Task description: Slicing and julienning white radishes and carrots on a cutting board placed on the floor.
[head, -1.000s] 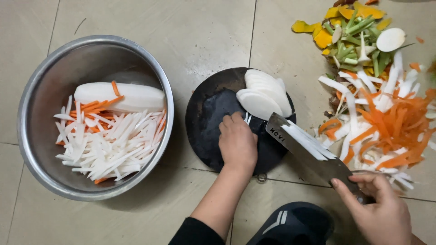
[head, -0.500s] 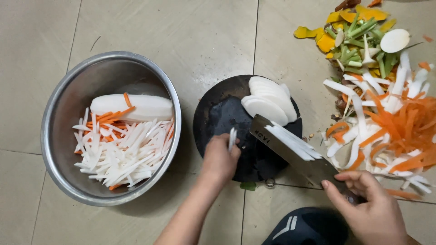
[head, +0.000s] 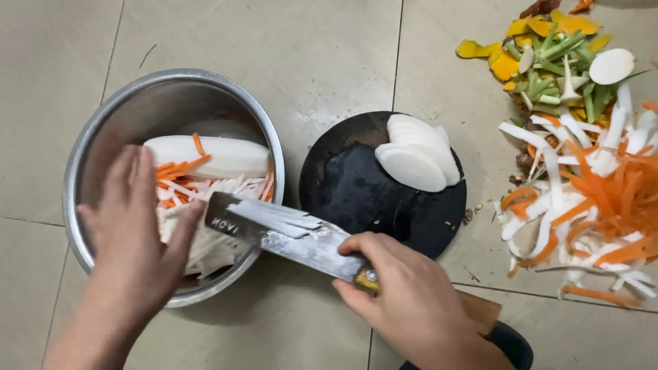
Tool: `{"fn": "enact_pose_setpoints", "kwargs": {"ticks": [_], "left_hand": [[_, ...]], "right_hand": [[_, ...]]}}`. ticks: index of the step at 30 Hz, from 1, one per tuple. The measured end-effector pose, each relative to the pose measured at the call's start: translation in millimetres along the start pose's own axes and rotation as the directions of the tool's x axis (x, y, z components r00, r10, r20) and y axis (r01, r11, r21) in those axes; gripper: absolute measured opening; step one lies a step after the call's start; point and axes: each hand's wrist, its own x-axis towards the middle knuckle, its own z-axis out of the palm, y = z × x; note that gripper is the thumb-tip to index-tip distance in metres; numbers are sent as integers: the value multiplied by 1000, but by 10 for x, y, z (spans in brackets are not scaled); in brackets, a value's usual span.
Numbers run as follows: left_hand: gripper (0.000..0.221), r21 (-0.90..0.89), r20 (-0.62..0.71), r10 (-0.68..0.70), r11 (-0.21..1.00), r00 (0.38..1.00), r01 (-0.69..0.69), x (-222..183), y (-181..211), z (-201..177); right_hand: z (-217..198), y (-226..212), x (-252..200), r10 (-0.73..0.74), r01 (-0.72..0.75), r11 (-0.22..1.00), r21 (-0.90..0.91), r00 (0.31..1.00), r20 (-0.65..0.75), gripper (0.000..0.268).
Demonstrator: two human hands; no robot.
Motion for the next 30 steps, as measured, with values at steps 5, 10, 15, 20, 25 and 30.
{"fn": "enact_pose_setpoints", "kwargs": {"ticks": [5,10,15,20,25,30], "left_hand": [[81,-370,124,471,839,873,-400,9,60,177],[38,-443,369,358,879,858,-176,189,-126,384],[44,-260,407,27,962,913,88,300,-364,444],[30,-101,321,-175,971,931,217,253,-498,401],[67,-193,-10,96,977,995,-96,150,-96,374],[35,-457,-201,280,821,939,-343,50,1048,418]], "right_hand": [[127,-202,97,-253,253,967,-31,967,-21,35],[197,-190,24,-296,296,953,-60,955,12,36],[255,-23,-134,-292,292,956,22,956,35,37],[310,455,-345,-128,133,990,53,988,-83,41],[297,1011,-524,285,-265,947,179,953,-98,50],[518,1717,-658,479,-291,769,569,851,-213,62]]}}
